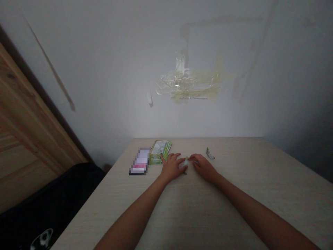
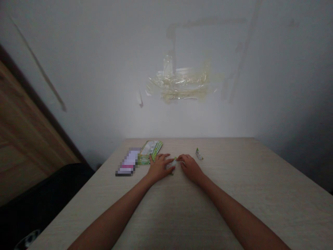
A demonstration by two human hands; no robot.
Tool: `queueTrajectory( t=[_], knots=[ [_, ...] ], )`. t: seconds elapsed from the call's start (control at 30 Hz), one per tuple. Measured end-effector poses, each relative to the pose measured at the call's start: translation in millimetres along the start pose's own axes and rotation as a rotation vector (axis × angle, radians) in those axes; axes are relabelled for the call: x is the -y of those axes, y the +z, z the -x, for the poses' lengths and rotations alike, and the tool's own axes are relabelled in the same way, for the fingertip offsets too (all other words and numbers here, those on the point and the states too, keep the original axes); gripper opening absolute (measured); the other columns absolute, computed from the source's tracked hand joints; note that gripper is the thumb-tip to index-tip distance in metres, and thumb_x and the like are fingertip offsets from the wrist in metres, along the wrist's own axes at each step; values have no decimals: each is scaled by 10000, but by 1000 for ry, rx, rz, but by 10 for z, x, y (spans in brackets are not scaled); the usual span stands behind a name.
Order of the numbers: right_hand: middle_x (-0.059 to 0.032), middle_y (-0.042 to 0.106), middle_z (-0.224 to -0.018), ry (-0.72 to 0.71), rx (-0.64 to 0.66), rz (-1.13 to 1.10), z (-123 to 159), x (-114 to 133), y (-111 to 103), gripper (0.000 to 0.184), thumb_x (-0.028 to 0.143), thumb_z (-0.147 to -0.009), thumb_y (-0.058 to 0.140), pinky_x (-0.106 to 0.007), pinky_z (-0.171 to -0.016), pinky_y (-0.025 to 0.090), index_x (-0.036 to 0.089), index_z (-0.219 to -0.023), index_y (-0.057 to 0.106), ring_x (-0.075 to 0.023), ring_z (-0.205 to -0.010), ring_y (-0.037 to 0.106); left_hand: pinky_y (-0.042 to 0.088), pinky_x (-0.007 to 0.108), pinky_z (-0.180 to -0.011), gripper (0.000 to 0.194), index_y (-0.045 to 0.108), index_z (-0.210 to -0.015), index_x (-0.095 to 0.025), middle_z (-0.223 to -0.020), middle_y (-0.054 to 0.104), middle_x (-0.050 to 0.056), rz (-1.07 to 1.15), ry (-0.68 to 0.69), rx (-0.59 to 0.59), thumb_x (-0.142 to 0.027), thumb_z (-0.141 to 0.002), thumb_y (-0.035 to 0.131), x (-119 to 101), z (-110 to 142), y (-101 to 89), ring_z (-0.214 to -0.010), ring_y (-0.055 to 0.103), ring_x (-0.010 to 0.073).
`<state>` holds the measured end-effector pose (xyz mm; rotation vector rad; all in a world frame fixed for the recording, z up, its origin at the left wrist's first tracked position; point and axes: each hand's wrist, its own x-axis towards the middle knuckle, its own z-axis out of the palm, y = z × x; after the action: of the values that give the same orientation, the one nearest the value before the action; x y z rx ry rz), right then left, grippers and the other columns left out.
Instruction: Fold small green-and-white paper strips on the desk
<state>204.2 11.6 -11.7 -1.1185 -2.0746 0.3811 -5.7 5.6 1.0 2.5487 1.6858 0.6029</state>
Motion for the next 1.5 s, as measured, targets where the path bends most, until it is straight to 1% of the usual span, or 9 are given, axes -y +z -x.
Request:
queueTrajectory(
  t=[0.23,0.47,0.63,0.7,0.87,1.07,1.27,1.4,1.5],
  knots=[
    [-78,640,-1072,-13,3,18,7,-25,18,275,75,-830,472,-391,-985,430,196,-1047,590,-205,-1070,561,-18,803,-1026,399,621,-1173,-458,-1418,495,-29,-10,-18,-2,-613,-807,581,-20,-6,-16,-1319,357,338],
    [-77,646,-1068,-51,-8,21,8,5,11,295,57,-828,472,-383,-980,437,194,-1059,595,-202,-1067,564,-44,798,-1027,397,640,-1147,-466,-1394,512,-15,-25,-28,-29,-626,-786,600,-43,3,-27,-1312,362,348],
    [-79,640,-1091,-48,18,38,6,-17,25,313,57,-830,485,-385,-994,430,199,-1084,598,-201,-1090,561,-42,807,-1017,366,662,-1107,-456,-1414,490,-22,-25,-23,-24,-624,-787,602,-38,5,-32,-1314,365,343],
    [-82,639,-1096,-36,29,45,8,-23,30,318,59,-829,493,-383,-994,429,198,-1096,595,-201,-1096,560,-45,800,-1024,382,654,-1124,-453,-1431,474,-17,-17,-24,-23,-626,-786,602,-35,7,-35,-1321,361,340],
    [-84,642,-1104,-32,42,51,11,-3,34,320,56,-837,480,-370,-999,421,190,-1107,588,-195,-1096,558,-19,778,-1052,525,577,-1250,-429,-1441,462,24,-8,-61,-22,-639,-770,611,-35,10,-52,-1326,364,340],
    [-93,641,-1115,-11,53,67,4,-9,49,329,50,-834,481,-377,-989,425,190,-1113,581,-208,-1104,555,-8,791,-1037,412,626,-1167,-464,-1426,475,3,-18,-35,-14,-622,-788,603,-31,17,-73,-1324,368,341],
    [-86,638,-1130,12,65,65,-8,-33,62,345,48,-826,483,-377,-1003,415,195,-1125,572,-206,-1119,548,-18,778,-1048,428,624,-1185,-460,-1426,479,15,-24,-48,6,-628,-793,593,-48,18,-84,-1322,368,335],
    [-101,630,-1173,40,47,81,-27,-16,71,351,69,-834,495,-382,-1022,401,183,-1158,568,-211,-1164,524,-23,776,-1049,405,641,-1155,-450,-1431,481,-4,-28,-52,3,-617,-787,608,-48,9,-76,-1322,365,330],
    [-95,633,-1172,45,38,70,-39,-1,68,335,72,-832,502,-382,-1032,395,183,-1140,576,-207,-1167,522,-26,786,-1039,400,647,-1138,-447,-1425,488,-11,-28,-51,1,-626,-782,608,-39,5,-68,-1322,365,331]
  ],
)
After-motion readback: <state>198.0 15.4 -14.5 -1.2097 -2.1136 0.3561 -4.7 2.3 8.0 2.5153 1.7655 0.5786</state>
